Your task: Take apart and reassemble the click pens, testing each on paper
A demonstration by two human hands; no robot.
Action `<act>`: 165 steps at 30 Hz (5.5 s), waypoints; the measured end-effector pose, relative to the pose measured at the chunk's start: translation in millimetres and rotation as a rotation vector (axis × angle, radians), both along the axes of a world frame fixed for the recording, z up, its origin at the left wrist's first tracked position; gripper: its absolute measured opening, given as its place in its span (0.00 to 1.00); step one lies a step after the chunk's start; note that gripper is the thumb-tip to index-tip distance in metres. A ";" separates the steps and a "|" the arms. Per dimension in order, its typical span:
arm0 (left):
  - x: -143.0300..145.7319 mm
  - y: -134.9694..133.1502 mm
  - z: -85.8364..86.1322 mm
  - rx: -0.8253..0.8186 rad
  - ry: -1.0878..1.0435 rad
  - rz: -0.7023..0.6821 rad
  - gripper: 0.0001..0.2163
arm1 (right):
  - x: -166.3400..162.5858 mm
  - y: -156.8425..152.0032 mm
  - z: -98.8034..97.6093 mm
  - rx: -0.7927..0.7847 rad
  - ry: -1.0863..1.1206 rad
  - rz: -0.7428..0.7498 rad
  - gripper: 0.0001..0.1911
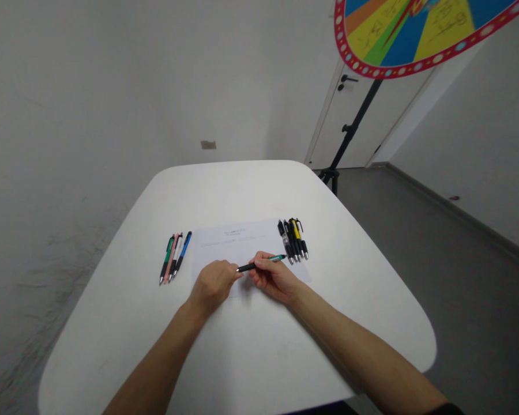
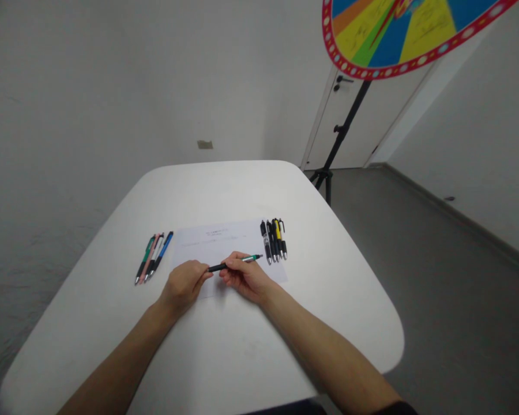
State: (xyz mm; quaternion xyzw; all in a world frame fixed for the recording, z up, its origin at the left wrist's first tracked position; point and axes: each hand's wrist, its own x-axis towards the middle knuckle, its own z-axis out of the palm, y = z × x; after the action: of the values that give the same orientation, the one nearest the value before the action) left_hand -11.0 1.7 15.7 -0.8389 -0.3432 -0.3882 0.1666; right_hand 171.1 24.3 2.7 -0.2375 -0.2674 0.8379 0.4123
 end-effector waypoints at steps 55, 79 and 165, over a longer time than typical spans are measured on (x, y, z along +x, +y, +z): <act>-3.4 1.4 -5.8 -0.295 -0.228 -0.026 0.06 | -0.8 1.0 1.3 0.011 -0.085 -0.081 0.08; -5.1 1.5 -5.4 -0.312 -0.249 -0.042 0.07 | -1.1 2.0 -3.6 0.048 -0.088 -0.130 0.13; -10.8 3.0 -4.3 -0.274 -0.184 0.091 0.05 | 1.7 7.4 -0.3 0.043 -0.046 -0.281 0.15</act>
State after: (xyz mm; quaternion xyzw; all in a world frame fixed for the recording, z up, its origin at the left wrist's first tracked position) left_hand -21.8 4.7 11.4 -0.7984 -0.4443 -0.4049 0.0359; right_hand 172.8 31.6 2.4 -0.2829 -0.2589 0.7604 0.5242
